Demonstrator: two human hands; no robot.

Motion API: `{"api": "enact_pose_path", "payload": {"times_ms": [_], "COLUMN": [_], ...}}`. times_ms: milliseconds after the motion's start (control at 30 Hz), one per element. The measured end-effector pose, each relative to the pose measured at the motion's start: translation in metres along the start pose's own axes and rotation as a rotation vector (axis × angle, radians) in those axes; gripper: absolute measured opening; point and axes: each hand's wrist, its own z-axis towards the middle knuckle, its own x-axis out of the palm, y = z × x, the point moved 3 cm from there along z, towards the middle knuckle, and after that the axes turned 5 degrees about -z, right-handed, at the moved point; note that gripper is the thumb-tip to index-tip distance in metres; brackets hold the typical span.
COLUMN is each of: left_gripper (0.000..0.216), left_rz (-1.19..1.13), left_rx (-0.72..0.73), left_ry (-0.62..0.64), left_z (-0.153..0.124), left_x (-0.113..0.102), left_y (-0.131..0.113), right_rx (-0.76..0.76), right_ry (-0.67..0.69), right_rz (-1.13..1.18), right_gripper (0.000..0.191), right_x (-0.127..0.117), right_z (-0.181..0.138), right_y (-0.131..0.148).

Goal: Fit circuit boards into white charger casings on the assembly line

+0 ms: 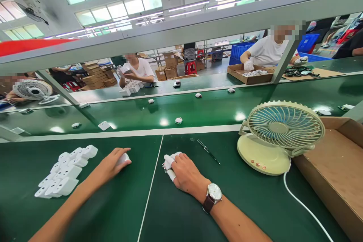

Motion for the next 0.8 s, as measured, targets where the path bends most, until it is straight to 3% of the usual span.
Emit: {"api": "enact_pose_path", "payload": {"times_ms": [133,267,367,533,800], "left_gripper": [0.042,0.037,0.036,0.037,0.039], "left_rz": [-0.176,-0.399,-0.538,-0.56,-0.421], "left_rx": [0.123,0.353,0.435,0.447,0.46], "left_ry": [0.063,0.024,-0.011,0.0,0.076], "left_z": [0.01,0.017,0.025,0.033,0.029], "left_x": [0.011,0.015,0.026,0.047,0.047], "left_y": [-0.049,-0.098,-0.12,-0.124,-0.105], "right_rx": [0.029,0.023,0.048,0.093,0.062], "right_ry": [-0.055,-0.086,-0.09,-0.103,-0.07], "right_rz": [-0.047,-0.085,-0.12,-0.13,-0.117], "right_gripper": [0.02,0.026,0.025,0.02,0.028], "right_x": [-0.005,-0.007,-0.008,-0.008,-0.003], "right_z": [-0.001,-0.002,-0.003,-0.005,-0.007], "right_y": [0.0,-0.001,-0.006,-0.013,-0.015]}}
